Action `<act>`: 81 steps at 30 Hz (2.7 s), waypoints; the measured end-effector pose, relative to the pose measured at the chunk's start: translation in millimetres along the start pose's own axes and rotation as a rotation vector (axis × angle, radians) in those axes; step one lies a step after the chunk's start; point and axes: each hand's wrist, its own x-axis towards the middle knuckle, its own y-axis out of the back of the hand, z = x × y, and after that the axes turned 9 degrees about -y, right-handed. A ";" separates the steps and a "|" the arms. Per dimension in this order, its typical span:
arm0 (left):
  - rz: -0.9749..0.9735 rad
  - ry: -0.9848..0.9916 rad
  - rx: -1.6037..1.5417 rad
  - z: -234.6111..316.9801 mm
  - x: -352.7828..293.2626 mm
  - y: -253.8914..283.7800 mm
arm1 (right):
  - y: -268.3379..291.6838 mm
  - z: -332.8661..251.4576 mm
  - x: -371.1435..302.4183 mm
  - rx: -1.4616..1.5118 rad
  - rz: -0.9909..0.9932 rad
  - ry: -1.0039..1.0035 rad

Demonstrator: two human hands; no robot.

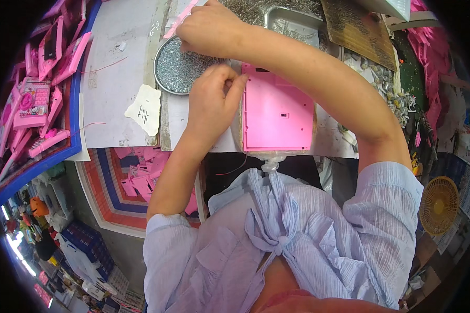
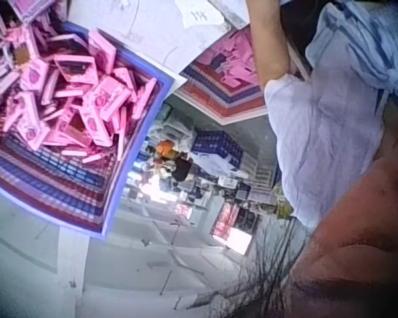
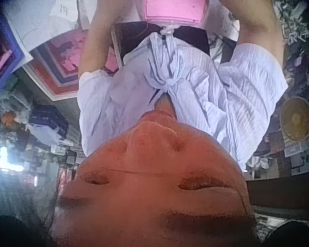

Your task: Assembling the internal components of a pink electronic device by soldering wires and screwing parts together.

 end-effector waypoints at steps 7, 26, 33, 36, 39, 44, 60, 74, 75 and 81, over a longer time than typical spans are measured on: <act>-0.108 -0.257 0.465 3.6 15.0 -6.0 | 8.1 11.8 -3.9 0.123 0.008 -0.109; -0.158 0.151 0.453 -52.3 7.6 59.8 | 87.9 72.4 -193.9 0.909 -0.137 -0.859; -0.013 0.062 0.537 -44.8 15.5 59.7 | 82.6 82.2 -186.8 0.905 -0.233 -0.814; -0.054 0.010 0.361 -20.8 14.6 44.2 | 99.2 78.7 -188.1 0.861 -0.209 -0.832; -0.201 -0.330 0.459 23.9 18.4 12.1 | 101.7 78.9 -202.6 0.886 -0.084 -0.802; -0.390 -0.568 0.350 58.2 21.8 -31.8 | 119.0 70.2 -234.9 0.885 -0.114 -0.792; -0.325 -0.676 0.420 51.7 28.6 -27.7 | 139.9 59.6 -262.6 0.853 0.006 -0.769; -0.247 0.035 0.582 -49.8 13.3 59.5 | 139.9 53.9 -216.7 0.779 0.001 -0.610; -0.249 0.017 0.585 -50.0 13.3 59.0 | 142.2 53.4 -216.0 0.752 -0.018 -0.605; -0.190 -0.015 0.661 -53.0 13.2 58.5 | 141.4 52.6 -236.9 0.752 0.083 -0.691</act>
